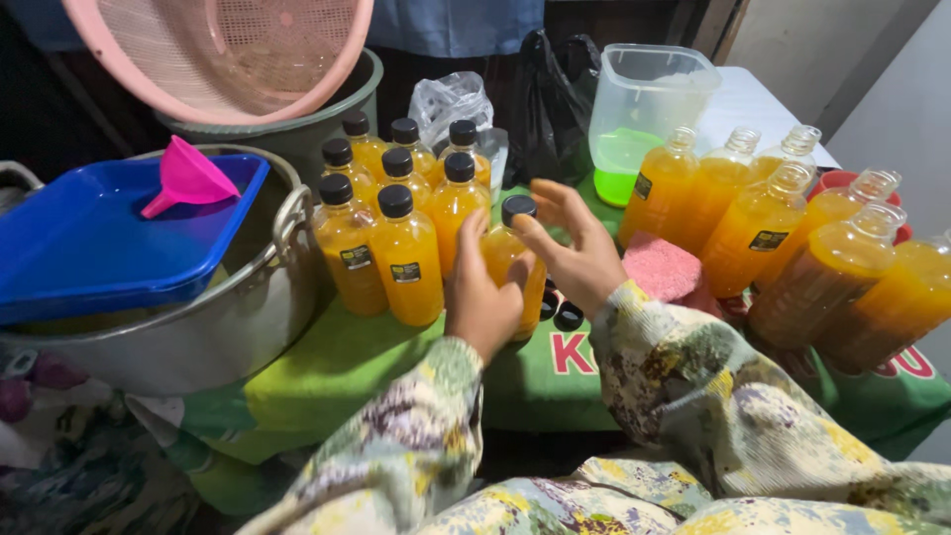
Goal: The person repeatedly picks up plastic bottles filled with orange liquid, wipes the necks with a pink cloth, and screws on black caps. Finished bottles are placed in a group on the left side of the table.
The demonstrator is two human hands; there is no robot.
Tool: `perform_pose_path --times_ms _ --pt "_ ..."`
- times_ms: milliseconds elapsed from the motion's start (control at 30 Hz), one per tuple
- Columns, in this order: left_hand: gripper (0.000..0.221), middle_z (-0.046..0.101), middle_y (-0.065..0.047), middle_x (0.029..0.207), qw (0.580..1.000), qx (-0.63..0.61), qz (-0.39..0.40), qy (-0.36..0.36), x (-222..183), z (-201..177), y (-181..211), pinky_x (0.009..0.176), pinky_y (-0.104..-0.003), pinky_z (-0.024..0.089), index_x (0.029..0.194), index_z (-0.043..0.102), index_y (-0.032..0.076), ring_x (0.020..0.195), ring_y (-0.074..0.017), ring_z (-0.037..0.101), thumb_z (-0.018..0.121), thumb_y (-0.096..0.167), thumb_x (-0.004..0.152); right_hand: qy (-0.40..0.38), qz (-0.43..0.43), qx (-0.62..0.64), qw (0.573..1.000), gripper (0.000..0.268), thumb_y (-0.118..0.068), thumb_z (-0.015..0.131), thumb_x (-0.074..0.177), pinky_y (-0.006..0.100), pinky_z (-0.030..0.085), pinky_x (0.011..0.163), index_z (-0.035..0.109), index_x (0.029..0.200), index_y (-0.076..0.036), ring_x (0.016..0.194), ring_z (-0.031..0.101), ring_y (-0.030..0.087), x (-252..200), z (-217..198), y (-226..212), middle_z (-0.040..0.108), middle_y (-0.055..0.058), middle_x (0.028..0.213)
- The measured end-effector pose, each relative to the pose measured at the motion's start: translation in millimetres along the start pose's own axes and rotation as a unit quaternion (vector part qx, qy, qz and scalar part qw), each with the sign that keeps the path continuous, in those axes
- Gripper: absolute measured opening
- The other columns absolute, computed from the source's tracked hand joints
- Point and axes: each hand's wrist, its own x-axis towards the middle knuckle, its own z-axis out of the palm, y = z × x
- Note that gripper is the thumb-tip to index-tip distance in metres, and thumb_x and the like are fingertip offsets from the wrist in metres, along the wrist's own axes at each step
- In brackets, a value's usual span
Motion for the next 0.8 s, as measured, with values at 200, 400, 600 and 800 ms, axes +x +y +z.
perform_pose_path --times_ms 200,400,600,800 --pt "0.068 0.061 -0.023 0.138 0.99 0.004 -0.142 0.013 -71 2 -32 0.108 -0.041 0.046 0.145 0.044 0.003 0.129 -0.0347 0.06 0.073 0.012 0.084 0.04 0.244 0.172 0.954 0.046 -0.02 0.063 0.094 0.04 0.052 0.095 0.058 0.138 -0.009 0.113 0.064 0.021 -46 1 53 0.067 0.01 0.126" --pt "0.075 0.058 -0.026 0.141 0.99 0.039 -0.129 -0.05 -86 -4 -62 0.109 -0.042 0.044 0.151 0.04 0.001 0.132 -0.0378 0.057 0.073 0.011 0.085 0.024 0.234 0.15 0.96 0.05 -0.019 0.064 0.093 0.031 0.055 0.084 0.054 0.141 -0.011 0.104 0.066 0.014 -55 14 82 0.07 0.005 0.122" --pt "0.084 0.057 -0.03 0.137 0.987 0.112 -0.117 -0.004 -78 -9 -60 0.104 -0.044 0.045 0.152 0.035 0.0 0.126 -0.0431 0.056 0.075 0.007 0.078 0.016 0.239 0.104 0.965 0.063 -0.018 0.074 0.089 0.026 0.056 0.073 0.05 0.147 -0.009 0.094 0.067 0.016 -52 44 89 0.068 0.011 0.113" --pt "0.084 0.055 -0.025 0.138 0.968 0.144 -0.207 -0.005 -90 -11 -46 0.103 -0.044 0.047 0.155 0.031 0.004 0.126 -0.0408 0.055 0.071 0.004 0.081 0.013 0.257 0.032 0.966 0.067 -0.028 0.077 0.086 0.03 0.06 0.075 0.049 0.144 -0.006 0.097 0.071 0.018 -40 71 87 0.069 0.011 0.115"
